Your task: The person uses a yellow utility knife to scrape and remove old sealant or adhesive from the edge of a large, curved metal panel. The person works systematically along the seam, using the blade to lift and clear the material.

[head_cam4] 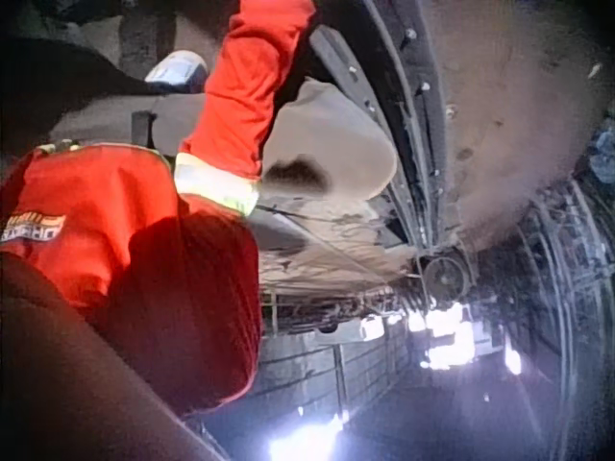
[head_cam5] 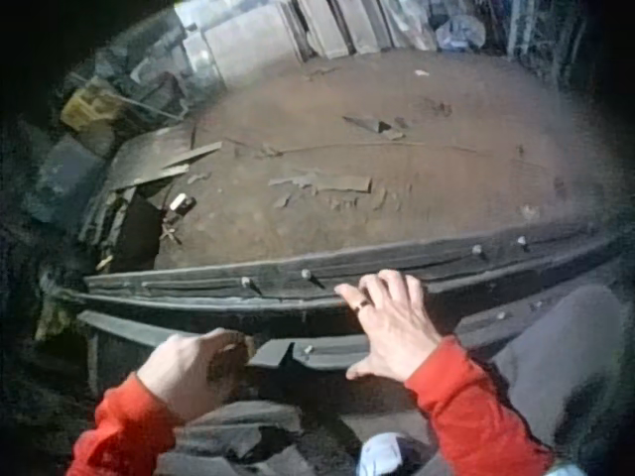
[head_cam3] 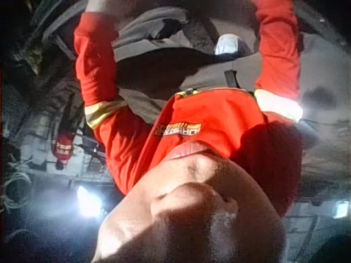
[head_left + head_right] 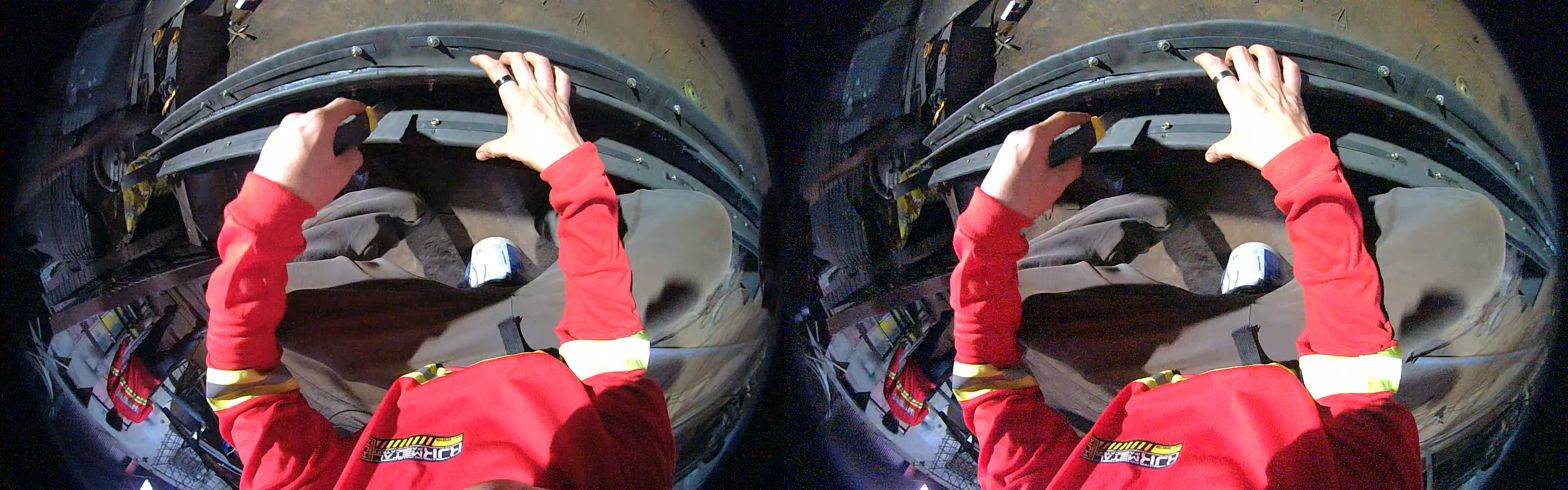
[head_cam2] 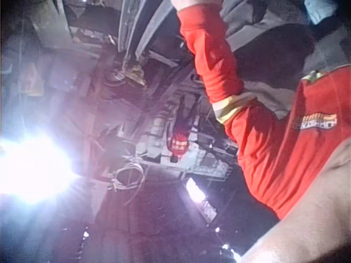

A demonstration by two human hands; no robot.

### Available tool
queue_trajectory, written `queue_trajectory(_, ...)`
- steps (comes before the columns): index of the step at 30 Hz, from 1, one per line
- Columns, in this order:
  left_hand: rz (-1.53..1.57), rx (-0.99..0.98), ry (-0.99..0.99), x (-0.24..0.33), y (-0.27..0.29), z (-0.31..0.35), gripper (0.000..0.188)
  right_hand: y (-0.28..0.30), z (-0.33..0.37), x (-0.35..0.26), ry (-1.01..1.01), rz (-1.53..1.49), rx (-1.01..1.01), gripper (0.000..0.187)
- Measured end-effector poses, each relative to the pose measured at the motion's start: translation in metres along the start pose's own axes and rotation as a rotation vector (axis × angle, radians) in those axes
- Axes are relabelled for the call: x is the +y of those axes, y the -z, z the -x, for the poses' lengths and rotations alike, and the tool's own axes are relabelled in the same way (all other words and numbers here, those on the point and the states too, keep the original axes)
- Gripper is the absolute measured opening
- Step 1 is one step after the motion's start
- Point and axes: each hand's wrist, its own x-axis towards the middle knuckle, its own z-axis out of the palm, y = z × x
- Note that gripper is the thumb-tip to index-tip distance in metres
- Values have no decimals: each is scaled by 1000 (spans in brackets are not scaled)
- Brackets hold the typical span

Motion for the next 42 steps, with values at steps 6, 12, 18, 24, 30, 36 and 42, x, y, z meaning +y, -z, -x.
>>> queue_trajectory(6,-88,-119,56,5,1,-19,48,-6,-4,9,68,-84,104,106)
queue_trajectory(12,-132,-161,51,8,0,-30,49,-4,-2,6,53,-102,95,103)
queue_trajectory(18,-155,-243,56,10,2,-45,50,-4,0,9,26,-95,112,101)
queue_trajectory(24,-182,-215,-23,10,7,-45,44,2,-2,3,-18,-140,13,105)
queue_trajectory(30,-242,-216,-31,15,-4,-51,42,0,-1,6,-26,-150,28,101)
queue_trajectory(36,-307,-362,60,23,2,-59,46,1,-1,4,-16,-169,39,100)
queue_trajectory(42,-362,-461,-38,16,8,-68,50,-1,-1,5,-15,-168,41,101)
